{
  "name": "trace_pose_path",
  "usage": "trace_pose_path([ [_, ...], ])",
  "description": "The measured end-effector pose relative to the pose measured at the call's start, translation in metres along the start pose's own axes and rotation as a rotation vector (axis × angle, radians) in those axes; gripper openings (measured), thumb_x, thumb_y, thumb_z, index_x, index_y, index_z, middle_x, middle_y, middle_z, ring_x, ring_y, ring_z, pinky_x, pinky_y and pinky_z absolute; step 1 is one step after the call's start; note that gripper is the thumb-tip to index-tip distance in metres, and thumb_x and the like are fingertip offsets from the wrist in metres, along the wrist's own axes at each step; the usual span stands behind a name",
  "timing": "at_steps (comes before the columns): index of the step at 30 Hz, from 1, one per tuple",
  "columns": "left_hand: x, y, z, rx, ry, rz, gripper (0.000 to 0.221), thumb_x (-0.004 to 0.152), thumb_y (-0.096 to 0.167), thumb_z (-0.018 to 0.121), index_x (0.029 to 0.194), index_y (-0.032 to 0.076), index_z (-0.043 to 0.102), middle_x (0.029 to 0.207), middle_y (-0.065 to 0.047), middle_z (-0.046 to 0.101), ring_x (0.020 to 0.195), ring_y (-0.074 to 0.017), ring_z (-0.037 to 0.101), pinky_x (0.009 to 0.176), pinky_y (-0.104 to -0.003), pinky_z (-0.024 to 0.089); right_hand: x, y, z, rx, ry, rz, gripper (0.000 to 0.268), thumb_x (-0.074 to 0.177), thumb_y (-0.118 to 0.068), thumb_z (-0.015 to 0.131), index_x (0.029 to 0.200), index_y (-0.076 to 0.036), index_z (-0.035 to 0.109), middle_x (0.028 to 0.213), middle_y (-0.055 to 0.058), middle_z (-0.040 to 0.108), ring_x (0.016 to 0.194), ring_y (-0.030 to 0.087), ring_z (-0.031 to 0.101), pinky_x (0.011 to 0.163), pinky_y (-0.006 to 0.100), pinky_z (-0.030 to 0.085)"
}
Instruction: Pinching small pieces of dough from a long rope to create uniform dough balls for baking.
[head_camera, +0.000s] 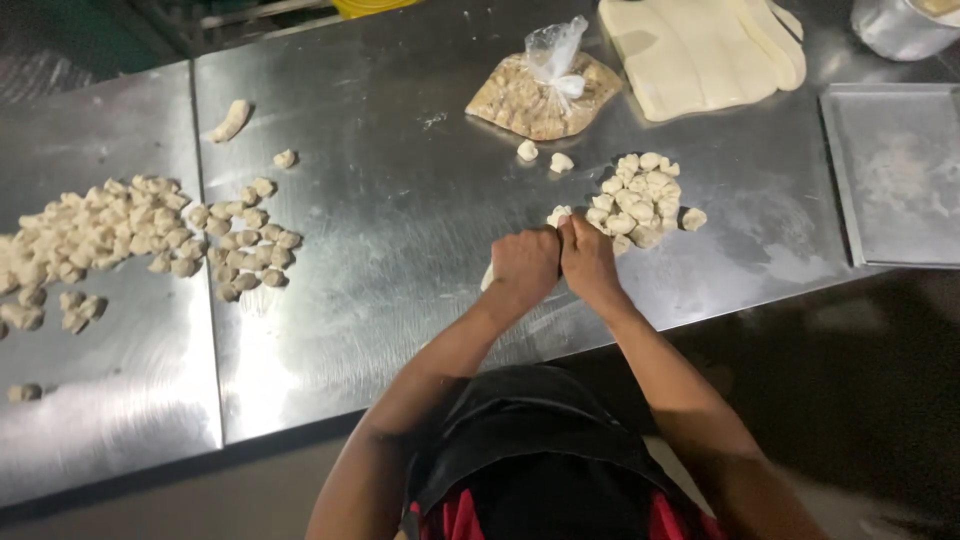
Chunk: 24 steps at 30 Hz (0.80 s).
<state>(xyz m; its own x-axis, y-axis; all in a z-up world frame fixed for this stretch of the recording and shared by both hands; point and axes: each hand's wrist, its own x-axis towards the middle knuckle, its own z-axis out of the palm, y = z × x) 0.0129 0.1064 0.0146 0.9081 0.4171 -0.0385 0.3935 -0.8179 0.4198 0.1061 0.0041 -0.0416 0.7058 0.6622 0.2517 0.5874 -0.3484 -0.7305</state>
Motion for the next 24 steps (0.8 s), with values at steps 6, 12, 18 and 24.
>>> trace_pose_path([
  [6, 0.035, -0.112, 0.075, 0.191, -0.095, -0.282, 0.026, 0.092, 0.021, 0.065, 0.112, 0.007, 0.070, 0.102, -0.016, 0.074, 0.092, -0.0331, 0.075, 0.071, -0.049, 0.060, -0.042, -0.030, -0.008, 0.450, -0.750, -0.207, 0.015, 0.098, -0.015, 0.063, 0.097, -0.006, 0.075, 0.091, 0.010, 0.075, 0.087, 0.024, 0.072, 0.078, 0.039, 0.057],
  [12, 0.005, -0.094, 0.050, -0.118, 0.449, 0.364, 0.066, 0.076, 0.001, 0.063, 0.139, -0.002, 0.043, 0.128, -0.038, 0.063, 0.099, -0.0517, 0.068, 0.076, -0.050, 0.057, 0.002, -0.058, -0.033, -0.244, 0.051, -0.647, 0.046, 0.077, -0.025, 0.080, 0.117, -0.002, 0.073, 0.107, 0.023, 0.072, 0.088, 0.030, 0.066, 0.071, 0.034, 0.052],
  [18, 0.005, -0.073, 0.079, -0.589, 0.021, 0.044, 0.021, 0.093, 0.019, 0.069, 0.107, 0.004, 0.071, 0.088, -0.019, 0.075, 0.081, -0.0376, 0.075, 0.077, -0.048, 0.059, 0.003, -0.007, -0.045, 0.310, -0.270, 0.167, 0.022, 0.093, -0.016, 0.074, 0.112, -0.006, 0.073, 0.095, 0.011, 0.076, 0.085, 0.017, 0.069, 0.075, 0.032, 0.055],
  [24, 0.000, -0.016, 0.052, -0.146, -0.052, 0.144, 0.022, 0.094, 0.029, 0.066, 0.094, 0.008, 0.072, 0.092, -0.018, 0.076, 0.087, -0.0376, 0.073, 0.079, -0.050, 0.057, -0.009, 0.010, -0.021, 0.347, -0.277, -0.003, 0.031, 0.108, -0.028, 0.052, 0.124, -0.004, 0.062, 0.105, 0.010, 0.072, 0.093, 0.017, 0.067, 0.079, 0.036, 0.053],
])
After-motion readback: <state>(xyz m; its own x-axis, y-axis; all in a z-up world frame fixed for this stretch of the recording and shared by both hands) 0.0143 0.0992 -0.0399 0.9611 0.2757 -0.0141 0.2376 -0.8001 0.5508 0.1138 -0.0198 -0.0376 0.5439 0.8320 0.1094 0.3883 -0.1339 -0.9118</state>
